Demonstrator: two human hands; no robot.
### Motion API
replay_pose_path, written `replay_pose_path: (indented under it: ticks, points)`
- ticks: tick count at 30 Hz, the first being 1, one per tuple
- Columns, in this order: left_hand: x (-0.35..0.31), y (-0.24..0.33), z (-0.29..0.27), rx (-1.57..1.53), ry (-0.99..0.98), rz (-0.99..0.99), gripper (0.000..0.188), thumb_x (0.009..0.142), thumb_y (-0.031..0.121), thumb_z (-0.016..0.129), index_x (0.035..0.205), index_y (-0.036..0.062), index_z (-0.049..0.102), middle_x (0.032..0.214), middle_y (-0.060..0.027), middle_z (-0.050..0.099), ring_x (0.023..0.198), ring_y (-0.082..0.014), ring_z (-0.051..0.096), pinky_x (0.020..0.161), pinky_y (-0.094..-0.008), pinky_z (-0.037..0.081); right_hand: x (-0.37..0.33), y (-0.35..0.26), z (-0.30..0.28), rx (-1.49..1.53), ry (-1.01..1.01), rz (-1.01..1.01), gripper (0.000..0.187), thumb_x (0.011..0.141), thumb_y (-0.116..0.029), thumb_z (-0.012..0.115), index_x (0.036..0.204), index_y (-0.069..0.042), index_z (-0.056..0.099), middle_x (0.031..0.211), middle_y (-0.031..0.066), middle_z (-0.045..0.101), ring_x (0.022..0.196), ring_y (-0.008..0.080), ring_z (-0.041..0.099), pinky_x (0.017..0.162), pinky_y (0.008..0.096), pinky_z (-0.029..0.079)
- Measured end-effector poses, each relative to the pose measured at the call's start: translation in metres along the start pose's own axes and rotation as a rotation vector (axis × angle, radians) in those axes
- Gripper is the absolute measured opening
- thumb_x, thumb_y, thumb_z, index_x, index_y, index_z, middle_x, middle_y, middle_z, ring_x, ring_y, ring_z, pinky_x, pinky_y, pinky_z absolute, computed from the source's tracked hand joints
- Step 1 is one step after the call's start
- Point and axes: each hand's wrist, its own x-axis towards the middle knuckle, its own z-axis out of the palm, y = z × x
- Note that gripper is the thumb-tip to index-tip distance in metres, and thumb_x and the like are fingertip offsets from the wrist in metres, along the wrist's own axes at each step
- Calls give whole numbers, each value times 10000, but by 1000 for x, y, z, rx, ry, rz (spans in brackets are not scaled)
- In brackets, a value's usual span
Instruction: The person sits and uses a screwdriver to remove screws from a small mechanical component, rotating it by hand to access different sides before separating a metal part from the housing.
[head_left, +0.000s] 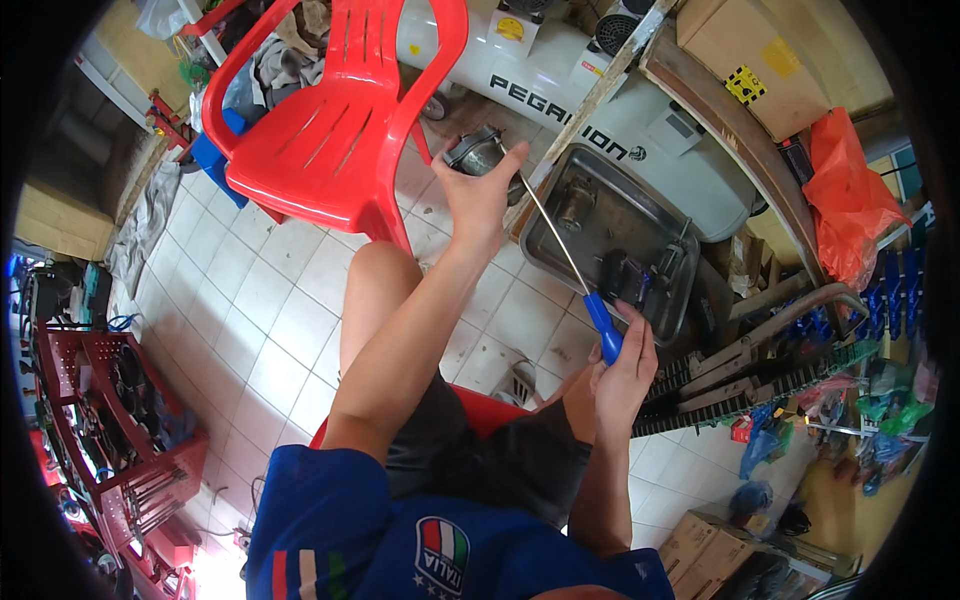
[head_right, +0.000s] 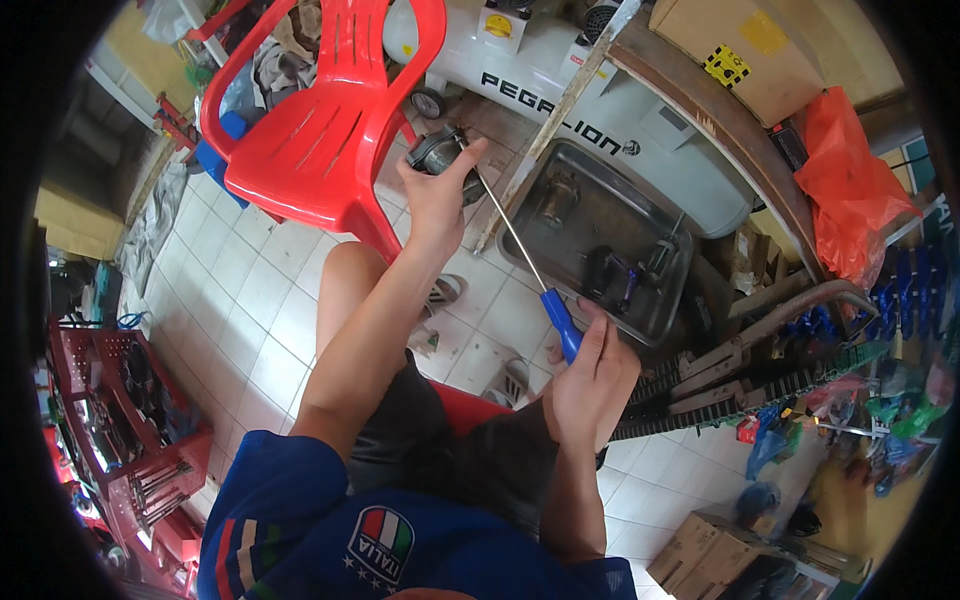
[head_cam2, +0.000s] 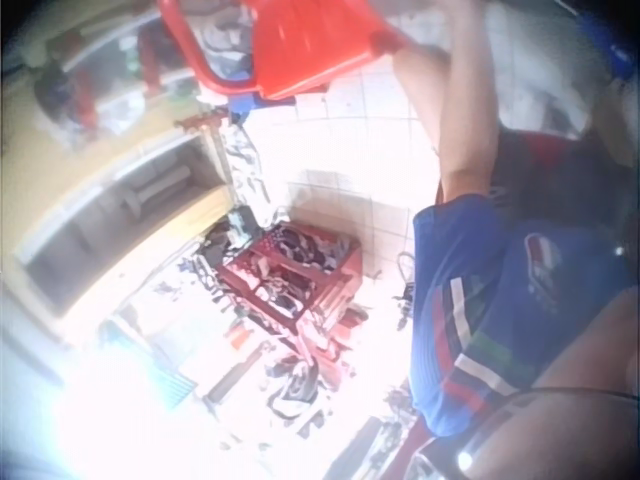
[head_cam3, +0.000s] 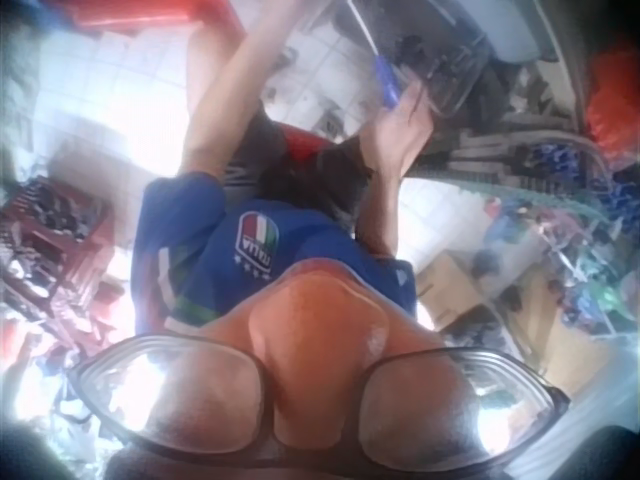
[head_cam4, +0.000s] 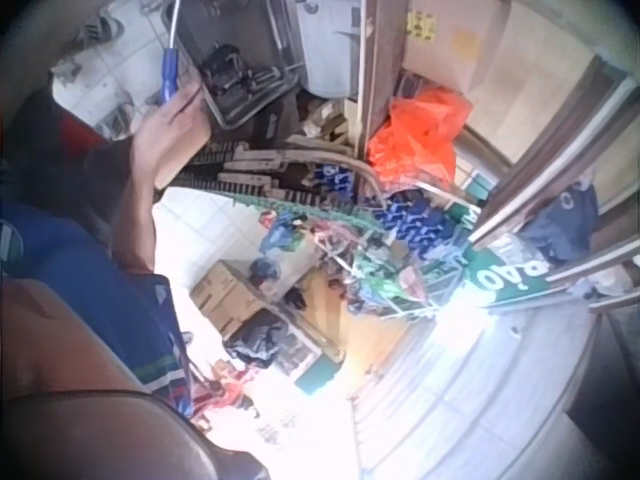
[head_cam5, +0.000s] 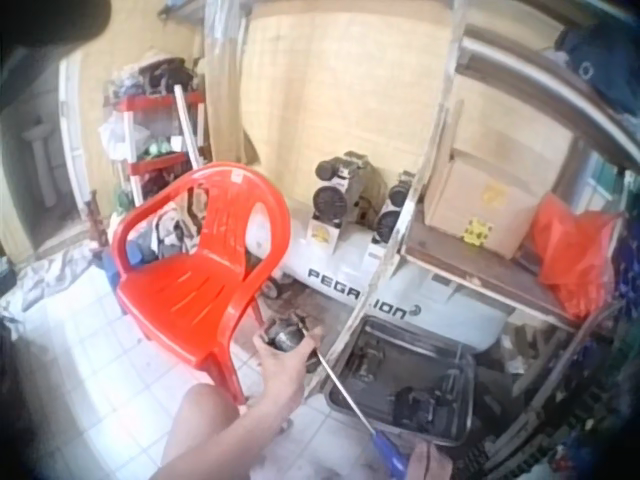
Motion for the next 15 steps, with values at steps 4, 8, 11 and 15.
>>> replay_pose_path:
  ticks: [4,8,11,15]
  points:
    - [4,0,-3,-38,11,5,903,715,127,890,1363,41,267,1192,-139,515,1033,-196,562,900,-326,493,-1,4,-7,-154,-121,-239,457,1042,-133,499,1469,-42,362,1047,120,586,721,149,571,661,259,498]
    - [5,1,-3,-42,-5,10,895,721,124,880,1365,40,264,1203,-143,507,1058,-199,552,909,-330,487,-7,-5,-2,-27,-34,-231,492,1058,-169,467,1508,-66,296,1023,123,580,720,159,616,601,270,511]
    - [-4,-5,1,41,18,14,879,730,111,868,1363,34,264,1191,-146,514,1041,-202,562,903,-327,491,-4,-10,-4,171,73,-103,439,1056,-189,470,1464,-46,393,839,92,593,644,145,606,548,283,489]
    - [4,-11,2,-7,44,9,822,737,81,864,1315,48,281,1137,-130,535,976,-194,590,815,-333,527,3,-4,-5,-225,2,-227,434,1027,-184,513,1426,-24,453,795,64,578,622,115,528,579,255,450]
